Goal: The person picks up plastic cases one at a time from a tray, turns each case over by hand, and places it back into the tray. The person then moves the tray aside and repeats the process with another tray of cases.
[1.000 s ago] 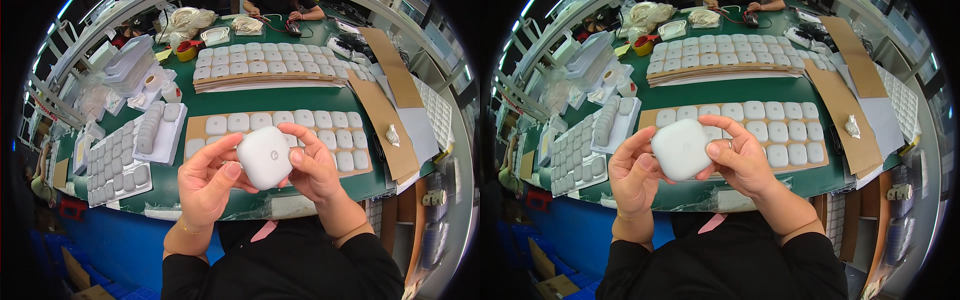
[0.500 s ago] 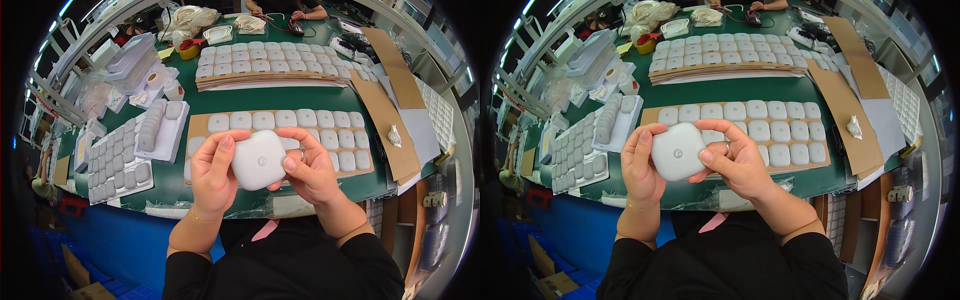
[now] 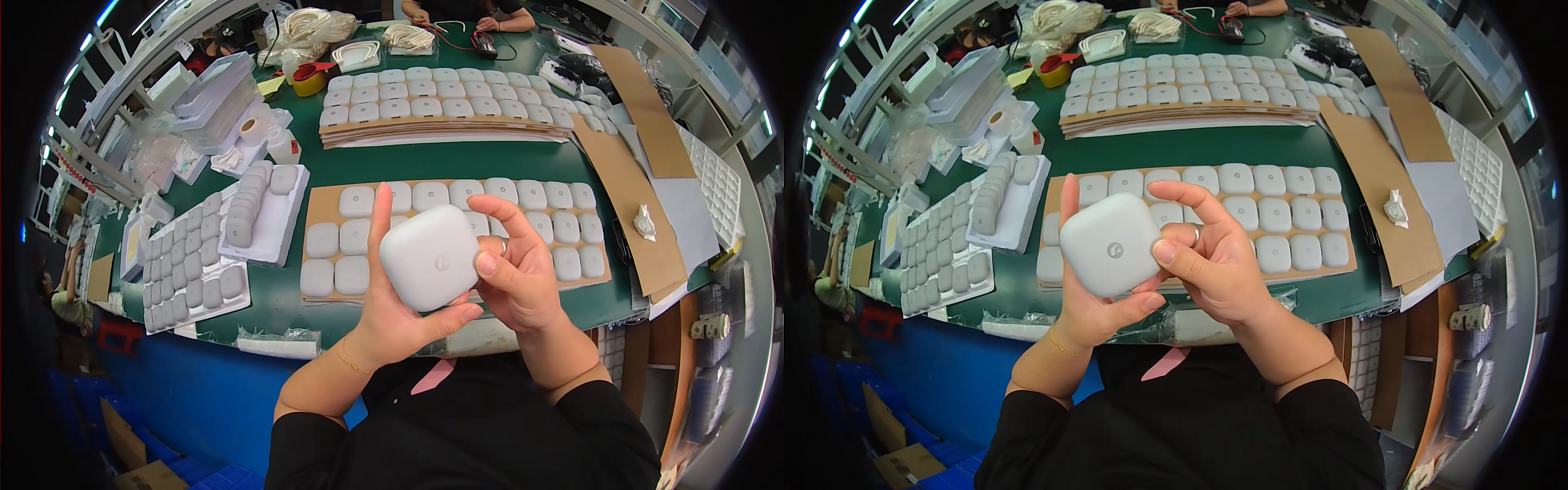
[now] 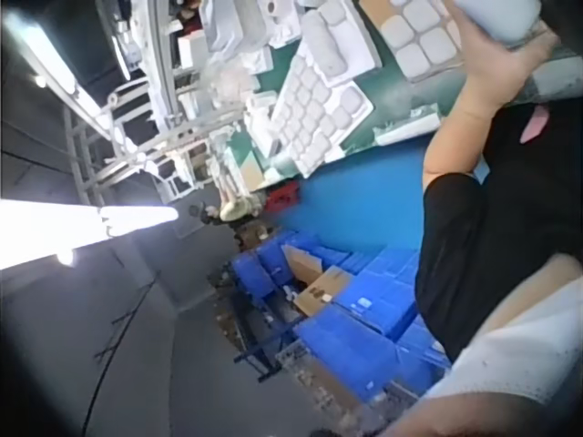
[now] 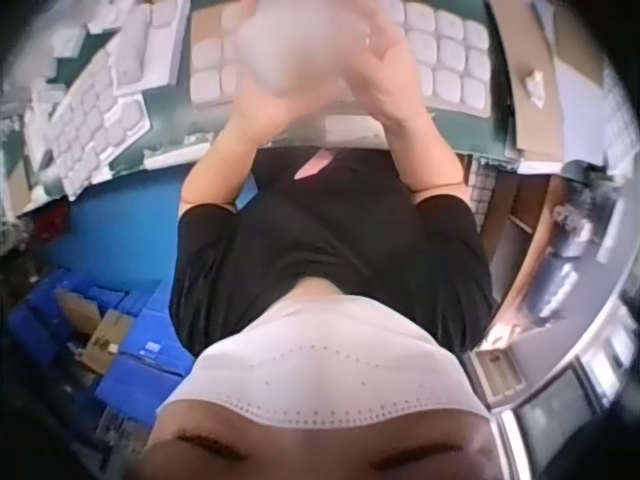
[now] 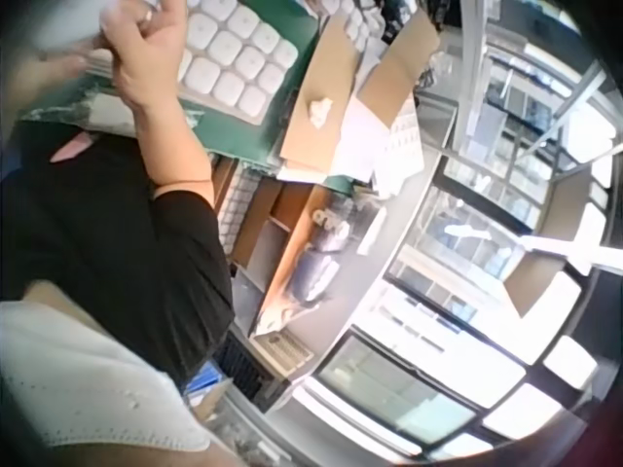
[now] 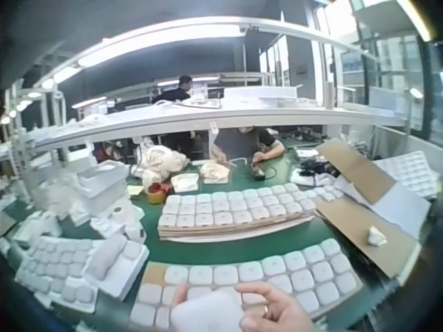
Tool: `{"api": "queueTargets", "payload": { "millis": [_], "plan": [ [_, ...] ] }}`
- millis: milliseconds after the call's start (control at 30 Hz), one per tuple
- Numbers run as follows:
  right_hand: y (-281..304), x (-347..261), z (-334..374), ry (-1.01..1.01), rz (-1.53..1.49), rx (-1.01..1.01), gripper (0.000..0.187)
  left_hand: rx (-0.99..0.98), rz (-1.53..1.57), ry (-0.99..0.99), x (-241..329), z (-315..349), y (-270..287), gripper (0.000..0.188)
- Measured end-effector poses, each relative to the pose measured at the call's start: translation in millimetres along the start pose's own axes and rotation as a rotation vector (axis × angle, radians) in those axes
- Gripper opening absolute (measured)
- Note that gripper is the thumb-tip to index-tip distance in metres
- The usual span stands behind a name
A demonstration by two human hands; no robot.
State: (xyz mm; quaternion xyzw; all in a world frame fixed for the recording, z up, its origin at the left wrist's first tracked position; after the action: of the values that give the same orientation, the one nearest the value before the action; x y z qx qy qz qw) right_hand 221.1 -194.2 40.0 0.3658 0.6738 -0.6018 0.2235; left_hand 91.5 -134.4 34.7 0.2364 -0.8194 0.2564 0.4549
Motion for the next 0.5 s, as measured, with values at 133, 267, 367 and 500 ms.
{"api": "queueTargets", "payload": {
  "millis": [133, 267, 367, 500],
  "plan": [
    [-1, -7, 2, -0.012, -0.060, -0.004, 0.051, -0.095, -0.047, 0.174, -6, 1, 4, 0.109],
    [-4, -8, 2, 0.000, -0.068, -0.021, 0.051, -0.056, -0.084, 0.047, -26, 11, 25, 0.084],
    [-5, -9, 2, 0.016, -0.051, -0.020, 0.051, 0.064, 0.102, -0.125, -28, 14, 48, 0.049],
    [-6, -11, 4, 0.043, -0.002, 0.000, 0.052, 0.022, 0.135, -0.132, -6, 10, 48, 0.027]
  ]
}}
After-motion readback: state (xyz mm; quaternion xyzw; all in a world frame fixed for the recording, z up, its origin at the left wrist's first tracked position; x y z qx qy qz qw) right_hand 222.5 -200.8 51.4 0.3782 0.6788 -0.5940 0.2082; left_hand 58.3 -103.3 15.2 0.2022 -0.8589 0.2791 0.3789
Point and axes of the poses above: each hand's wrist, its own z-axis away from the middle knuckle, its own y-axis out of the back of the hand, x = y × z, the point moved 3 cm from there along -z, towards the middle knuckle, and after that the axes turned 2 degrees about -z, right-handed, at the moved point
